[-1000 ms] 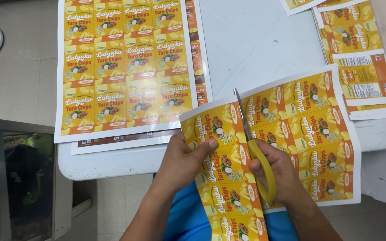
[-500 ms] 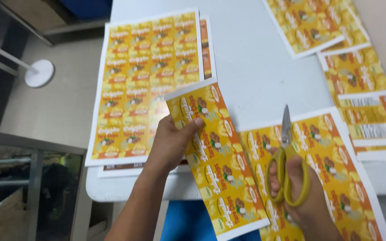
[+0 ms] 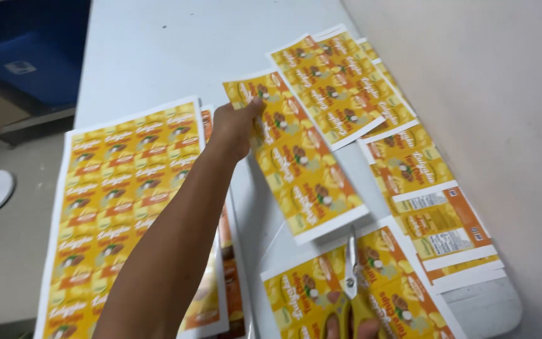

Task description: Cutting printed label sheets into smaller sections using scissors

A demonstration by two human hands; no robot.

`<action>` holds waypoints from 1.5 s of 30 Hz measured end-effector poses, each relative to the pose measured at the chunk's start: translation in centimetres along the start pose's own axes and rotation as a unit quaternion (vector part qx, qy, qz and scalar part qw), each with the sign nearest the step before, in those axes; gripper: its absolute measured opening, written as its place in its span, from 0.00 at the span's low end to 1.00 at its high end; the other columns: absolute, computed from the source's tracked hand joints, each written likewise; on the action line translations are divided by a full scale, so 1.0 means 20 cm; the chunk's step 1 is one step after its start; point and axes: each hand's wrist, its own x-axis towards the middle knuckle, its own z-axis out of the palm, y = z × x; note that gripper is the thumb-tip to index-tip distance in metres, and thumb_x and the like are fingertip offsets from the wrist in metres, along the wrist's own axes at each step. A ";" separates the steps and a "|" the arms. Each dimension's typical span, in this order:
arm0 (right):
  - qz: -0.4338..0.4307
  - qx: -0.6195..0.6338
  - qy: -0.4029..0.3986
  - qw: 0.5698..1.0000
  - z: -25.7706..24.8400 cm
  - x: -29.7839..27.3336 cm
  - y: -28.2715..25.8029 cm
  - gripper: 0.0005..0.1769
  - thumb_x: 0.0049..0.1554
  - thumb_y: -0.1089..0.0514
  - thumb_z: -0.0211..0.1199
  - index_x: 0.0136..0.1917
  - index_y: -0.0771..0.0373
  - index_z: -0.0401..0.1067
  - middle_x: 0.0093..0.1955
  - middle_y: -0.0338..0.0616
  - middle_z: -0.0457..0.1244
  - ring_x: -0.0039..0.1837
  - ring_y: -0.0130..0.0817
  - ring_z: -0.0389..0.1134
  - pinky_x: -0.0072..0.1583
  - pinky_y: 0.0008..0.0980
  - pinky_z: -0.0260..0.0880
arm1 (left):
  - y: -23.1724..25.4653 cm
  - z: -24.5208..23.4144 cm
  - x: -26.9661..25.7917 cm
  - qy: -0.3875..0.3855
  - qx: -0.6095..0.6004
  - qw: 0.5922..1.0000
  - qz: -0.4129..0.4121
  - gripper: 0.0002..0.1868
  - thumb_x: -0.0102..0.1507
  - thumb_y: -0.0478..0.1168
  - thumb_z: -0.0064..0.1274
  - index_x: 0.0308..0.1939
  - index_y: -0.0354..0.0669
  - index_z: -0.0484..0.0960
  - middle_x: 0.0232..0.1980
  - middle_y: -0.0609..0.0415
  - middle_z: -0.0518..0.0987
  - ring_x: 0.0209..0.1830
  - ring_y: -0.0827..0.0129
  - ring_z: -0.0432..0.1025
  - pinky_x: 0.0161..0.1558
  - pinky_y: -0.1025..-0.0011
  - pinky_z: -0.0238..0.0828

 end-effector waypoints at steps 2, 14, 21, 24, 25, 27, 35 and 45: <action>-0.003 -0.007 0.010 1.000 -0.01 0.05 0.00 0.41 0.60 0.26 0.51 0.50 0.71 0.74 0.18 0.44 0.56 0.16 0.30 0.53 0.18 0.25 0.48 | 0.06 0.21 0.02 -0.021 -0.004 1.000 0.008 0.27 0.57 0.51 0.68 0.46 0.29 0.81 0.34 0.44 0.80 0.31 0.59 0.77 0.35 0.58 0.77; 0.050 -0.054 0.031 0.997 -0.08 -0.18 0.08 0.45 0.63 0.27 0.44 0.41 0.73 0.77 0.16 0.47 0.58 0.16 0.35 0.56 0.20 0.24 0.52 | 0.08 -0.30 -0.99 -0.280 0.211 0.935 0.046 0.05 0.65 0.37 0.49 0.41 0.42 0.79 0.33 0.54 0.83 0.32 0.70 0.78 0.40 0.71 0.76; 0.096 0.057 -0.117 0.987 -0.12 -0.18 0.03 0.48 0.52 0.23 0.61 0.67 0.64 0.68 0.36 0.40 0.62 0.23 0.21 0.57 0.23 0.20 0.52 | -0.38 -0.88 -1.86 -0.492 0.391 0.756 -0.185 0.42 0.58 0.65 0.55 0.73 0.55 0.69 0.75 0.57 0.71 0.76 0.67 0.63 0.72 0.69 0.54; 0.069 0.079 -0.166 0.981 -0.09 -0.20 -0.02 0.42 0.56 0.26 0.61 0.65 0.63 0.70 0.37 0.37 0.64 0.27 0.19 0.62 0.26 0.18 0.62 | -0.72 -0.70 -2.08 -0.342 -0.036 0.929 -0.136 0.33 0.62 0.46 0.61 0.67 0.37 0.70 0.68 0.49 0.77 0.66 0.68 0.71 0.68 0.65 0.71; 0.066 0.075 -0.172 0.980 -0.09 -0.24 -0.04 0.42 0.56 0.26 0.61 0.65 0.63 0.70 0.37 0.37 0.64 0.27 0.19 0.62 0.26 0.18 0.62 | -0.81 -0.66 -2.13 -0.340 -0.040 0.931 -0.129 0.33 0.62 0.46 0.61 0.67 0.37 0.70 0.68 0.49 0.77 0.66 0.68 0.71 0.68 0.65 0.71; 0.056 0.112 -0.225 0.966 -0.10 -0.28 -0.10 0.39 0.58 0.32 0.66 0.66 0.66 0.69 0.38 0.37 0.64 0.29 0.19 0.63 0.29 0.18 0.66 | -0.98 -0.56 -2.17 -0.243 -0.117 0.944 -0.191 0.13 0.66 0.40 0.58 0.51 0.38 0.84 0.50 0.54 0.87 0.46 0.75 0.79 0.50 0.74 0.81; -0.042 -0.036 -0.283 0.957 -0.50 -0.67 -0.29 0.51 0.64 0.28 0.69 0.74 0.74 0.56 0.42 0.43 0.61 0.28 0.23 0.62 0.28 0.24 0.63 | -0.38 -0.84 -2.00 -0.176 0.145 0.971 -0.075 0.09 0.66 0.46 0.51 0.36 0.47 0.78 0.34 0.59 0.86 0.32 0.80 0.74 0.29 0.74 0.71; 0.217 -0.113 -0.351 0.904 -0.58 -0.89 -0.01 0.53 0.55 0.28 0.72 0.75 0.70 0.62 0.48 0.52 0.65 0.42 0.36 0.70 0.45 0.36 0.72 | -0.24 -1.08 -1.60 -0.043 0.018 0.996 -0.070 0.06 0.67 0.37 0.50 0.36 0.42 0.73 0.41 0.49 0.86 0.37 0.67 0.80 0.34 0.70 0.76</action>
